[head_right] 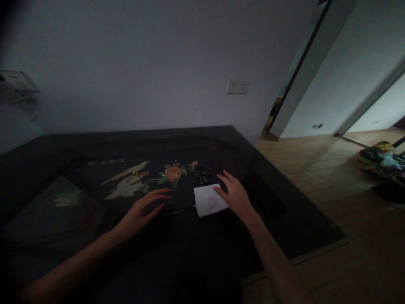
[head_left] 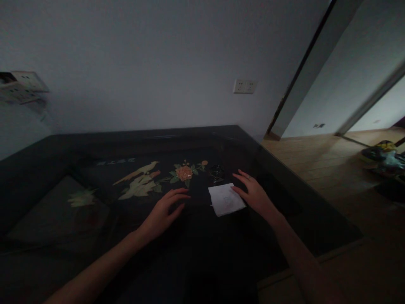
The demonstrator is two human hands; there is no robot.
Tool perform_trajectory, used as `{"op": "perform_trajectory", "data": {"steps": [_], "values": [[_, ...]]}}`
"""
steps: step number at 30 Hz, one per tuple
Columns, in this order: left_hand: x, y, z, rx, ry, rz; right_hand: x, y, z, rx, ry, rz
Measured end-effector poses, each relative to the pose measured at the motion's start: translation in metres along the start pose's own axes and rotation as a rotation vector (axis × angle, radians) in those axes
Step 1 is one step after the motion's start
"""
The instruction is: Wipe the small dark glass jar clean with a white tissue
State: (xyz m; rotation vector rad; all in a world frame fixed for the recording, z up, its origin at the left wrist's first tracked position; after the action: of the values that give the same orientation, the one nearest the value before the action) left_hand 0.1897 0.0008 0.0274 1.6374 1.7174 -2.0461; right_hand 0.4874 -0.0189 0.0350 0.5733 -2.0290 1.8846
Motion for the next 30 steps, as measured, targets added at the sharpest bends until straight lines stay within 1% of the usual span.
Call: {"op": "perform_trajectory", "data": {"steps": [2, 3, 4, 5, 6, 7, 8, 9, 10, 11, 12, 13, 15, 17, 20, 22, 25, 30], "values": [[0.006, -0.006, 0.016, -0.072, -0.123, 0.257, 0.034, -0.008, 0.0, -0.067, -0.163, -0.142], [0.009, -0.006, 0.023, -0.119, -0.173, 0.402, 0.054, -0.006, 0.001, -0.067, -0.246, -0.211], [0.011, -0.005, 0.029, -0.182, -0.193, 0.529, 0.074, 0.001, 0.002, -0.048, -0.319, -0.271], [0.013, -0.003, 0.034, -0.232, -0.181, 0.608, 0.094, 0.011, 0.004, -0.012, -0.389, -0.315], [0.015, -0.001, 0.037, -0.245, -0.155, 0.631, 0.112, 0.026, 0.006, 0.048, -0.449, -0.346], [0.017, 0.002, 0.039, -0.234, -0.138, 0.618, 0.125, 0.044, 0.008, 0.12, -0.477, -0.366], [0.019, 0.004, 0.04, -0.216, -0.126, 0.598, 0.134, 0.062, 0.01, 0.175, -0.476, -0.379], [0.022, 0.006, 0.04, -0.193, -0.126, 0.571, 0.139, 0.078, 0.012, 0.185, -0.446, -0.38], [0.026, 0.006, 0.041, -0.178, -0.137, 0.55, 0.139, 0.093, 0.013, 0.176, -0.408, -0.377], [0.03, 0.006, 0.04, -0.171, -0.152, 0.537, 0.138, 0.105, 0.015, 0.179, -0.404, -0.363], [0.034, 0.006, 0.04, -0.166, -0.166, 0.519, 0.138, 0.115, 0.016, 0.209, -0.429, -0.337], [0.036, 0.005, 0.039, -0.157, -0.18, 0.499, 0.136, 0.123, 0.018, 0.242, -0.465, -0.323], [0.038, 0.007, 0.038, -0.119, -0.196, 0.457, 0.132, 0.13, 0.018, 0.285, -0.508, -0.326], [0.036, 0.01, 0.036, -0.046, -0.189, 0.413, 0.129, 0.131, 0.017, 0.309, -0.517, -0.346], [0.028, 0.017, 0.033, 0.078, -0.155, 0.353, 0.126, 0.13, 0.015, 0.336, -0.493, -0.381], [0.025, 0.019, 0.033, 0.133, -0.142, 0.327, 0.124, 0.13, 0.014, 0.353, -0.469, -0.406], [0.025, 0.021, 0.032, 0.176, -0.137, 0.301, 0.121, 0.129, 0.013, 0.366, -0.427, -0.443], [0.028, 0.024, 0.033, 0.202, -0.131, 0.259, 0.12, 0.126, 0.011, 0.368, -0.38, -0.484]]}}
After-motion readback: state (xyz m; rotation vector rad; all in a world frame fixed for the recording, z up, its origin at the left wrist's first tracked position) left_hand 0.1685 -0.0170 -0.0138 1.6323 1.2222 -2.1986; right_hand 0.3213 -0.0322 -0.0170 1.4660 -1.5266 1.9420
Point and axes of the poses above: each hand's wrist, its own z-axis away from the middle knuckle, its own y-axis out of the palm, x = y × z, the point moved 4 cm from there along -z, towards the middle knuckle, and after that the axes turned 9 degrees about x, right-handed, at the moved point
